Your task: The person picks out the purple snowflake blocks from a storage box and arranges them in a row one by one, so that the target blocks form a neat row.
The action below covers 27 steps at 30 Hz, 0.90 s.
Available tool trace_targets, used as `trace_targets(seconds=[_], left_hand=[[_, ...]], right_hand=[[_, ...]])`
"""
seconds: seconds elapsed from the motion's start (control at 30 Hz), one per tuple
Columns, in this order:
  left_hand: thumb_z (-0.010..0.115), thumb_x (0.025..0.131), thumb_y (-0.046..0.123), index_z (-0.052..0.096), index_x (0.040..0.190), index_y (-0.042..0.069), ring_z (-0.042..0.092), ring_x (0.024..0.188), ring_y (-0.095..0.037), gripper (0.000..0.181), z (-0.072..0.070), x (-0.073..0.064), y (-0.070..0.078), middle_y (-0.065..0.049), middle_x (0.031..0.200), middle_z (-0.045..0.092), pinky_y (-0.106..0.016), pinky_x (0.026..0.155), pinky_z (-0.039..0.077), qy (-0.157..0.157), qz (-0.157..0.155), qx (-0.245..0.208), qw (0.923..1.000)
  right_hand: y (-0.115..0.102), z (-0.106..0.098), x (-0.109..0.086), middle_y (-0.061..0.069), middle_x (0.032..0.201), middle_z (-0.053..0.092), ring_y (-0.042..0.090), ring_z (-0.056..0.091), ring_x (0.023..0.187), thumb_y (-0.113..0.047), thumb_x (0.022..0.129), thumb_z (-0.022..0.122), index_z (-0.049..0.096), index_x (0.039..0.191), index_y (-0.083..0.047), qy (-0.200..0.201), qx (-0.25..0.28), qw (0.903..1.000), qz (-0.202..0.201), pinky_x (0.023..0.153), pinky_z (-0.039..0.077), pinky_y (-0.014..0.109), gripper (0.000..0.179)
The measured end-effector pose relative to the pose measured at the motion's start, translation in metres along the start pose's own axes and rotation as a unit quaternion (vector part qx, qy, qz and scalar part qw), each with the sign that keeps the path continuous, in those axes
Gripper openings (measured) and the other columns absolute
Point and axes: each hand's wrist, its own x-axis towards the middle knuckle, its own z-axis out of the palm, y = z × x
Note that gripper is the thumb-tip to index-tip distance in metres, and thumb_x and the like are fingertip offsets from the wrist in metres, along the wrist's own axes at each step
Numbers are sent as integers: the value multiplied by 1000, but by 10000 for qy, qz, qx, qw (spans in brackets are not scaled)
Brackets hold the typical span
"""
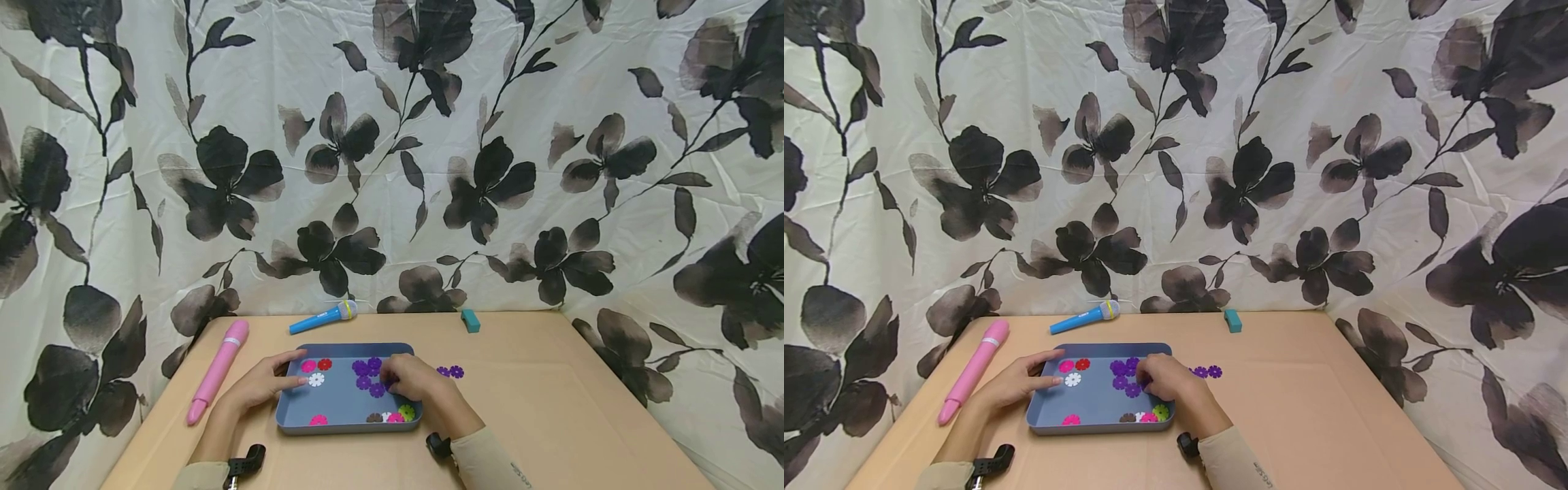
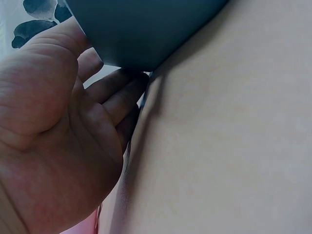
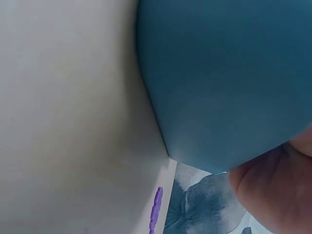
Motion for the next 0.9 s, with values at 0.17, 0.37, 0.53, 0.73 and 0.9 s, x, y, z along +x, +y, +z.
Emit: trace_targets(seconds=[0.17, 0.37, 0.53, 0.73, 0.9], left_hand=[[80, 93, 33, 53, 151, 6, 31, 154, -48, 70, -1, -1, 1, -24, 161, 43, -61, 124, 26, -5, 25, 81, 10000], [79, 93, 31, 53, 151, 6, 30, 154, -47, 68, -1, -2, 4, -24, 161, 43, -61, 125, 27, -18, 6, 56, 10000], [79, 93, 31, 53, 151, 7, 30, 154, -47, 68, 0, -2, 3, -24, 161, 43, -61, 125, 26, -7, 4, 21, 10000], [79, 94, 31, 53, 151, 6, 30, 154, -46, 68, 0, -1, 1, -24, 162, 42, -60, 125, 26, -24, 22, -16, 10000], [79, 93, 30, 53, 151, 6, 31, 154, -46, 68, 0, -1, 1, -24, 161, 43, -60, 125, 26, 8, 46, -8, 10000]], right_hand=[[1, 2, 1, -8, 93, 65, 4, 55, 85, -5, 92, 78, 74, 99, -19, 17, 292, 9995, 119, 80, 53, 21, 16], [3, 4, 1, -9, 91, 60, 5, 54, 82, -6, 89, 82, 70, 93, -20, 74, 622, 9979, 155, 75, 50, 19, 18], [7, 0, 0, -6, 88, 66, 5, 56, 79, -3, 88, 82, 71, 92, -15, 129, 1229, 9923, 39, 70, 52, 18, 17], [19, -9, -8, -2, 88, 69, 9, 67, 73, -5, 89, 81, 76, 99, -9, 548, 2360, 9701, 146, 68, 62, 25, 12], [28, -19, -16, 2, 92, 73, 17, 75, 75, -6, 93, 78, 78, 105, -3, 948, 2882, 9526, 243, 67, 65, 34, 13]])
